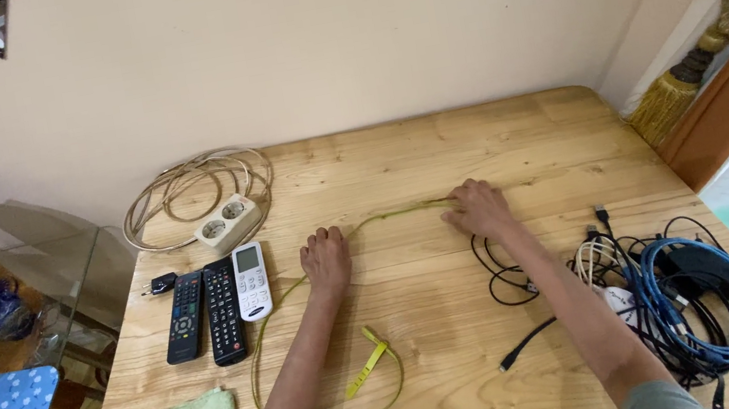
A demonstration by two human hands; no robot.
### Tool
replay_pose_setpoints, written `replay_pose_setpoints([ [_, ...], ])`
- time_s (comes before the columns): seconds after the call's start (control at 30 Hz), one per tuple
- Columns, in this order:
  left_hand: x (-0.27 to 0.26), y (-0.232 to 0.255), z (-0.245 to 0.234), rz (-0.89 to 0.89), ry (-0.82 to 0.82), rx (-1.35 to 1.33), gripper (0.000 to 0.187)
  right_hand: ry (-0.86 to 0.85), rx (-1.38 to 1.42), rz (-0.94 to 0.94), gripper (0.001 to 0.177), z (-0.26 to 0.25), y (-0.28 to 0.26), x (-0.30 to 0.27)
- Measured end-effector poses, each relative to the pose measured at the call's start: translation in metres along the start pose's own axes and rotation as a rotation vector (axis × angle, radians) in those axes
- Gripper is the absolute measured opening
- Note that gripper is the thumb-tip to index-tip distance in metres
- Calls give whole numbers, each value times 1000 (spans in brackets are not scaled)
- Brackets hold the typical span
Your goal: The recorder coils a long yellow cable into a neat loop on a wooden desk.
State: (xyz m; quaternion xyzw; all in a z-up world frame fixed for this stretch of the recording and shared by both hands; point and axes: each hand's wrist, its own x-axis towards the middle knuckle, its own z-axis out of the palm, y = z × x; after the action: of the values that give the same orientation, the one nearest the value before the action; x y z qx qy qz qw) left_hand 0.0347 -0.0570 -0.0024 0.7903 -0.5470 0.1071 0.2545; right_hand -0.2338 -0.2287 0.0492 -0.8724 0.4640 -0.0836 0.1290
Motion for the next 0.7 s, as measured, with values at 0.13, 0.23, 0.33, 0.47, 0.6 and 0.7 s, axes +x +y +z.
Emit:
replay_pose_setpoints([
  [0.13,3,-14,8,-74,-84,47,3,9,-100,-42,26,16,-14,14],
  [0.23,6,-22,1,-127,12,-16,9,60,-216,-87,20,11,-22,18],
  [0.33,12,-29,-8,-192,11,-38,19,19,-269,-48,20,-11,-30,16],
  [0.47,18,-44,11,-210,-13,-66,13,-37,-134,75,20,-21,-18,17],
  [0.6,14,-26,-34,-82,72,-244,27,-33,81,151,18,-26,-15,13],
  [0.7,0,-24,-82,7,135,-404,25,-137,88,136,26,-46,-43,-22],
])
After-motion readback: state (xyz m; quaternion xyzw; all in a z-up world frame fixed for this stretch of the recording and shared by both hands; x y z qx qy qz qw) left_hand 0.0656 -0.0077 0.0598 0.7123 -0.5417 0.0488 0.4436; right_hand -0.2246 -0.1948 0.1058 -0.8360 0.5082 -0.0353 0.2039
